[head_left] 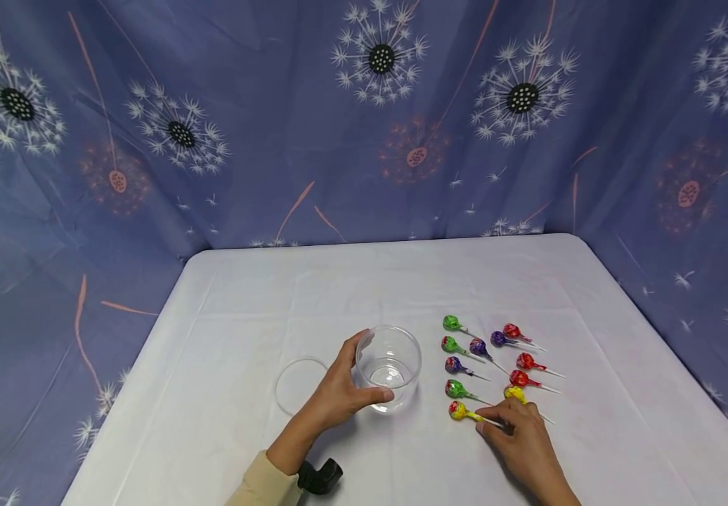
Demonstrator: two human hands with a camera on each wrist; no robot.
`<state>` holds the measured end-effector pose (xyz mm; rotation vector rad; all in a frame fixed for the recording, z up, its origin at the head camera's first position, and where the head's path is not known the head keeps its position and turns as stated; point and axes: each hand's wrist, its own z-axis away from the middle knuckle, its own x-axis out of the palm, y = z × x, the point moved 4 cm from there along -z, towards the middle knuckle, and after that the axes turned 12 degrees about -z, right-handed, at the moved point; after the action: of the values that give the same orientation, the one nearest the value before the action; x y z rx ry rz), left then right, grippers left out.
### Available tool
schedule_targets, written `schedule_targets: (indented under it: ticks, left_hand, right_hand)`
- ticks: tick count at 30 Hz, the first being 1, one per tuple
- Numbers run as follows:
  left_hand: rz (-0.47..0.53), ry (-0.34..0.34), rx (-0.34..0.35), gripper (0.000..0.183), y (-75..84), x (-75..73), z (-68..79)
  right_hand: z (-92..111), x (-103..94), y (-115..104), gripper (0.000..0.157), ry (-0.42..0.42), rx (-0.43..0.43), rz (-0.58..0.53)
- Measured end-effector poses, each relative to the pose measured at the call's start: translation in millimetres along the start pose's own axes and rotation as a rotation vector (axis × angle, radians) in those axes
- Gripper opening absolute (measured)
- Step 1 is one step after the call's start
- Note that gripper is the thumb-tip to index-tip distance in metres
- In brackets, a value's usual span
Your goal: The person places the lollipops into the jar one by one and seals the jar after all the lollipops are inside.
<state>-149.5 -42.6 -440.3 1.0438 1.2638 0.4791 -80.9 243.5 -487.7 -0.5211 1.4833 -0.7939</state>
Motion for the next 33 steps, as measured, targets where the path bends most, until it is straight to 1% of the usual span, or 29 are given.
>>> schedule_targets:
  ticks: [9,12,15,17,24,30,33]
  left_hand:
    - [0.01,-0.004,-0.003,0.097,0.9,-0.7,0.3]
    - [-0.002,-0.005,0.003,0.097,0.8,-1.1,0.2]
    - [-0.007,-0.008,0.003,0.097,-0.1,-1.1,0.1]
    - [-0.003,-0.006,0.007,0.097,-0.3,-1.1,0.0]
    - [0.012,-0.009,-0.003,0.097,-0.4,-1.2,0.8]
    - [-0.001,-0.012,-0.021,0.098,-1.1,-1.1,1.0]
    - [-0.009,-0.011,-0.019,0.097,-1.1,-1.3,1.2]
  right_hand:
    - [0.5,-3.2,-2.3,0.012,0.036,-0.028,-0.043]
    - [0.4,-3.4,-2.1,0.01,0.045,-0.033,-0.054]
    - [1.2,-3.7,-4.6,0.008,0.068,-0.057,-0.065]
    - [2.2,-4.3,-7.2,0.007,0.092,-0.09,-0.075]
    - [6.3,-10.4,-23.5,0.012,0.192,-0.218,-0.131]
    - [4.2,-19.1,-42.0,0.009,0.207,-0.238,-0.191]
    - [1.4,-23.8,-50.8,0.01,0.212,-0.265,-0.244]
